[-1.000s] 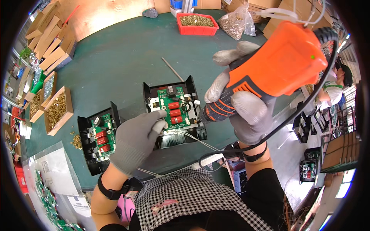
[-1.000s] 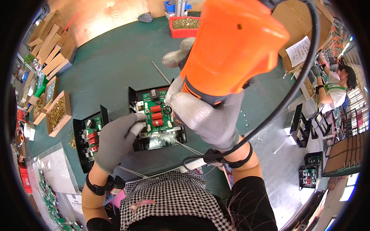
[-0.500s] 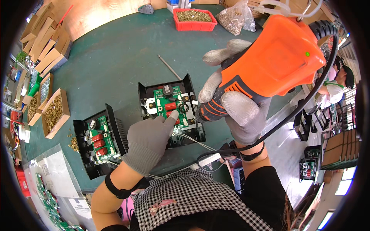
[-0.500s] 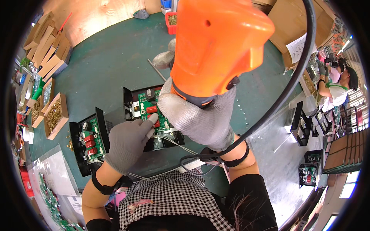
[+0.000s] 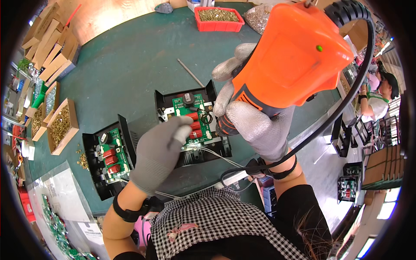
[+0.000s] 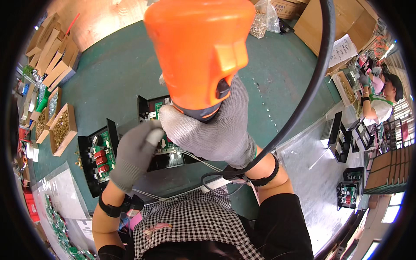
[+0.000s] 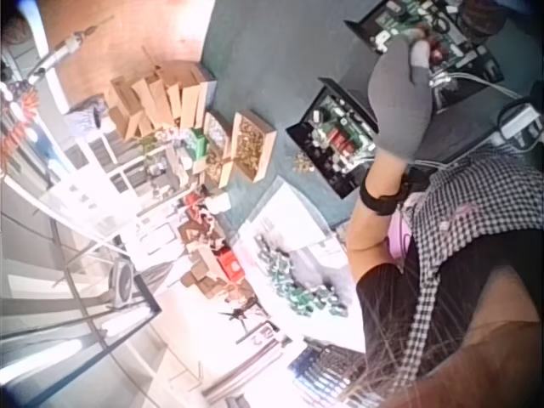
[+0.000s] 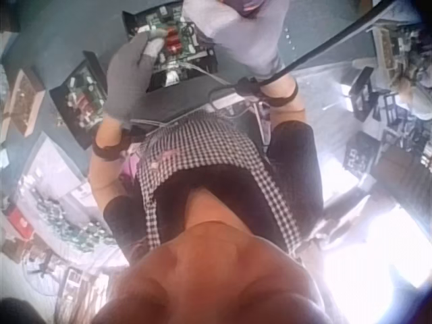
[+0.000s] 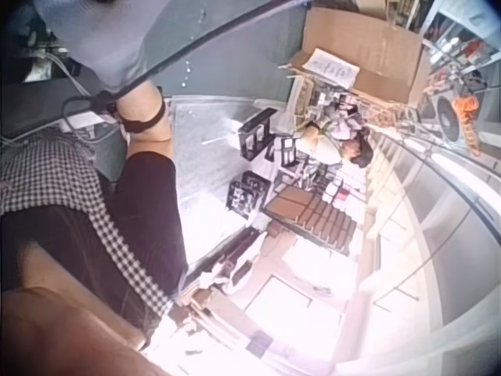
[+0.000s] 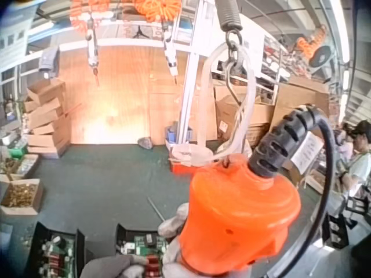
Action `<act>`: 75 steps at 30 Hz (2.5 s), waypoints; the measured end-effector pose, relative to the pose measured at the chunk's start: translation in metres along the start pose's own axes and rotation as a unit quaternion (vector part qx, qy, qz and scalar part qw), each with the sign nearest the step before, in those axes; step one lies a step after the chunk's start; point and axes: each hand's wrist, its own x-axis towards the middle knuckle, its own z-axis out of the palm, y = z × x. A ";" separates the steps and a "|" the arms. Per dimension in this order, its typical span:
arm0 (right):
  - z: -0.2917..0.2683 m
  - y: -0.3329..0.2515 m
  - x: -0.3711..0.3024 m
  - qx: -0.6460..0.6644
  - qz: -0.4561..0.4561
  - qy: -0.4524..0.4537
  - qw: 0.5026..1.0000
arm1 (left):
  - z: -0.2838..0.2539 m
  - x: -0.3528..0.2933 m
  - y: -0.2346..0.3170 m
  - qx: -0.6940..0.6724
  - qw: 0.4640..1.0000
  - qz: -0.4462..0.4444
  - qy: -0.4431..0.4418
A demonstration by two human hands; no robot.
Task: Install circuit boards into electronic enclosures and secure them with an electric screwdriver.
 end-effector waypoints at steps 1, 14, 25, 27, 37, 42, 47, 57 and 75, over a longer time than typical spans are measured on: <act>-0.001 0.001 -0.001 0.001 0.000 0.001 1.000 | -0.011 0.001 0.003 -0.220 0.967 -0.129 0.009; 0.005 -0.033 0.016 0.167 -0.040 0.049 0.984 | -0.011 -0.027 -0.005 -0.752 0.595 -0.280 0.049; 0.010 -0.049 0.039 0.325 -0.200 -0.101 0.919 | -0.007 -0.037 -0.004 -0.784 0.558 -0.267 0.051; 0.014 -0.051 0.038 0.343 -0.188 -0.091 0.916 | -0.007 -0.038 -0.005 -0.791 0.551 -0.260 0.055; 0.029 -0.054 0.027 0.373 -0.161 -0.069 0.911 | -0.011 -0.037 0.003 -0.787 0.545 -0.278 0.082; 0.030 -0.056 0.027 0.355 -0.165 -0.066 0.918 | -0.013 -0.037 0.005 -0.781 0.544 -0.290 0.099; 0.027 -0.057 0.026 0.334 -0.168 -0.057 0.926 | -0.011 -0.041 0.002 -0.763 0.576 -0.283 0.080; 0.021 -0.039 0.039 0.347 -0.258 -0.195 0.880 | -0.006 -0.044 -0.002 -0.764 0.571 -0.290 0.078; 0.023 -0.037 0.028 0.367 -0.190 -0.191 0.890 | -0.009 -0.045 -0.005 -0.703 0.646 -0.262 0.138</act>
